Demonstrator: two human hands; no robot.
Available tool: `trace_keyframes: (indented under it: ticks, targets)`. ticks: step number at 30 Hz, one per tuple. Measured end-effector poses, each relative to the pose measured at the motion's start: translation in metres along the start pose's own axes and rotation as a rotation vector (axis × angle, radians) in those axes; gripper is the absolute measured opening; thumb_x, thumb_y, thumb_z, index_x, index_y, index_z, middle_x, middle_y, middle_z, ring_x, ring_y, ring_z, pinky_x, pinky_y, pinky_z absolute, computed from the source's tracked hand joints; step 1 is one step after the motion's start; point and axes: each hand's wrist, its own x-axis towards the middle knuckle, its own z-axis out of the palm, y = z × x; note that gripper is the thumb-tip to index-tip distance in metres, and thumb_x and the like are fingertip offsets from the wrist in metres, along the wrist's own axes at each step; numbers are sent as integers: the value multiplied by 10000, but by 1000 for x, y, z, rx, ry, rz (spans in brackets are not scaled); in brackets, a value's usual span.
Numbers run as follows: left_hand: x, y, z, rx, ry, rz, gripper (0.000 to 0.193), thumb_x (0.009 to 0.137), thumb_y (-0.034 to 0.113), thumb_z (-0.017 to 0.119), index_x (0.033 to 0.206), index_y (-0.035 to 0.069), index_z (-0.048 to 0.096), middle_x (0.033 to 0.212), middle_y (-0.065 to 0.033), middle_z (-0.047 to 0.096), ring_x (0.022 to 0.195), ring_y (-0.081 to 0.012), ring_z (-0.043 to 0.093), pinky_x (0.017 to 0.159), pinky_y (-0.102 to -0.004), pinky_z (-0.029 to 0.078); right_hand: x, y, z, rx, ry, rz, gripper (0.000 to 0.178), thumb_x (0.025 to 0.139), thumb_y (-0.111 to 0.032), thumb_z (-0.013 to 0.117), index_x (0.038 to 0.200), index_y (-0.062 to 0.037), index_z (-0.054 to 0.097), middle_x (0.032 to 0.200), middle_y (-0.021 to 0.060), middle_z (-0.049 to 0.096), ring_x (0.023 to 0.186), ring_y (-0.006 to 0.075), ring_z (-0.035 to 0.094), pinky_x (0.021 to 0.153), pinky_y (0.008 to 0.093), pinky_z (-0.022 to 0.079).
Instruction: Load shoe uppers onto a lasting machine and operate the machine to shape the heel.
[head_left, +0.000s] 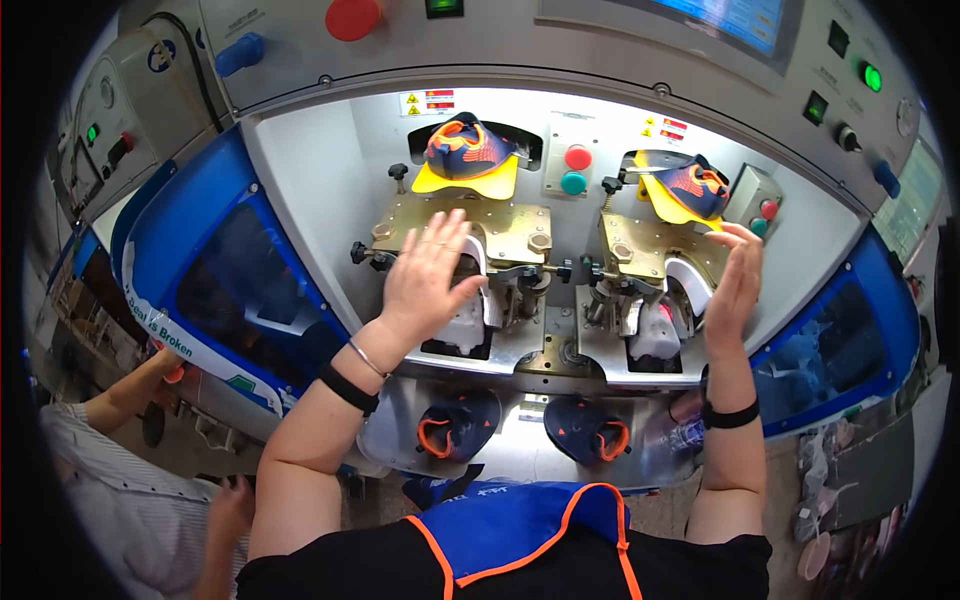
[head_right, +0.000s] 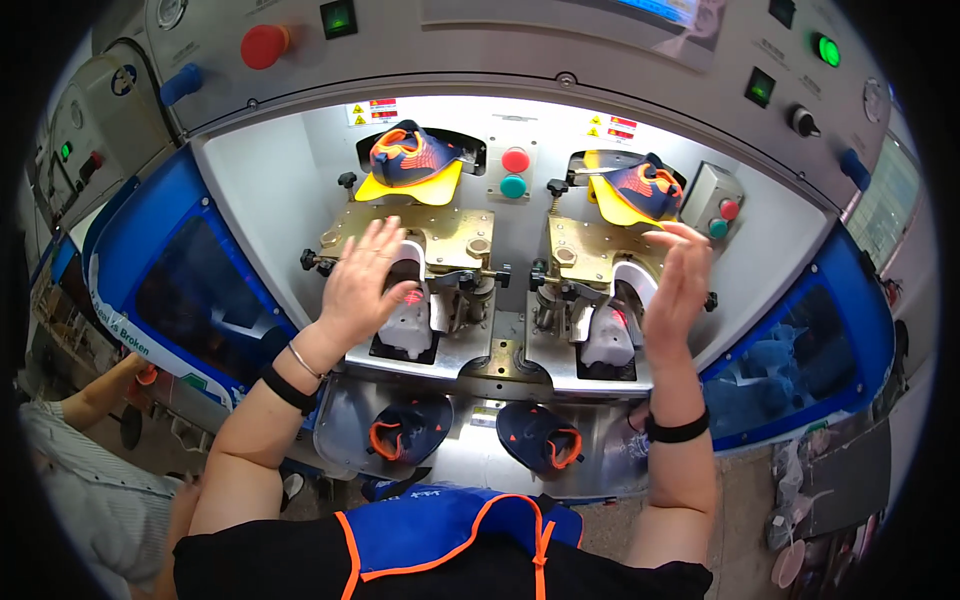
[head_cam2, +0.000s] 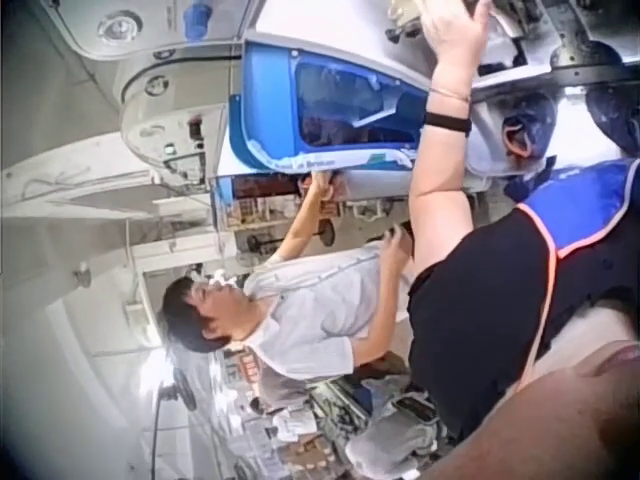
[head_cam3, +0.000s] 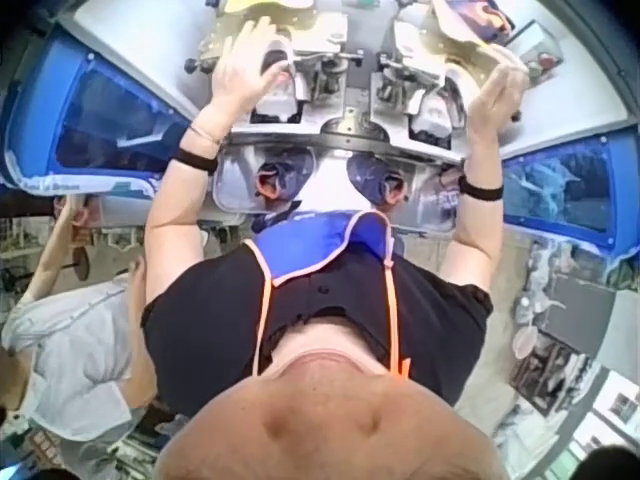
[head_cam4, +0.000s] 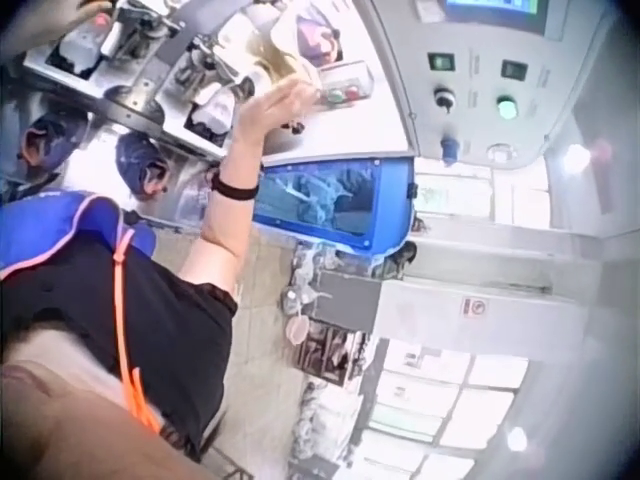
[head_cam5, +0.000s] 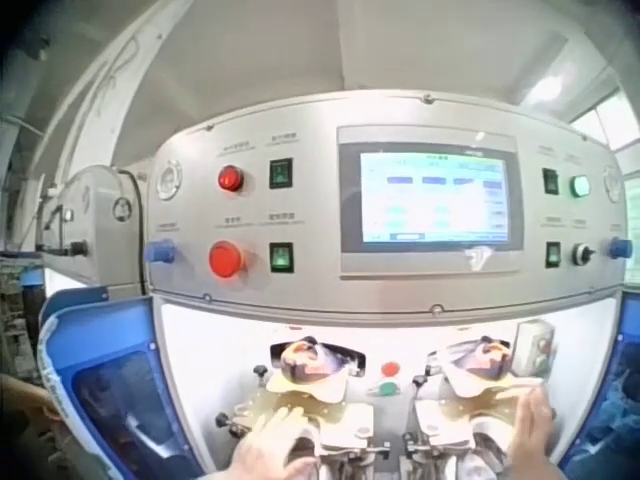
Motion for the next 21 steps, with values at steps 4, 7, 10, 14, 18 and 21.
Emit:
trace_keyframes:
  ticks: [4,7,10,14,18,21]
  targets:
    - [55,38,10,46,-70,280,758,927,586,455,1458,51,380,1547,-95,335,1445,-259,273,1166,-474,217,-16,-38,5,112,-112,-107,307,980,-105,400,857,14,655,970,152,627,924,266,563,847,368,423]
    - [93,53,34,5,-68,422,770,927,584,455,1449,22,376,1538,-105,344,1435,-256,288,1167,-455,230,-35,-68,-2,232,-137,-98,339,990,-127,399,815,10,656,908,149,632,866,272,577,797,371,442]
    - [113,56,49,53,-135,278,828,891,611,511,1425,-11,397,1531,-141,345,1413,-275,319,1160,-404,246,-62,-80,-26,237,-172,-53,335,990,-129,403,817,6,656,912,154,633,856,279,587,780,362,455]
    - [110,60,63,86,-147,263,926,854,654,537,1450,-31,351,1534,-168,331,1426,-284,301,1156,-418,254,-111,-67,-66,156,-265,140,335,1000,-153,414,821,8,646,881,151,640,828,273,612,759,357,474]
    - [88,86,35,-23,82,312,793,832,537,643,1345,-42,471,1399,-195,491,1326,-320,431,1131,-434,295,-171,-49,-102,89,-216,484,333,1009,-125,382,798,16,599,775,88,567,706,170,536,646,282,425]
    - [27,99,9,-337,136,453,473,793,374,726,1081,14,625,1102,-167,629,1047,-356,588,913,-428,472,-234,-26,-135,-61,-374,682,260,978,-121,457,809,6,608,802,87,567,698,193,552,667,294,450]
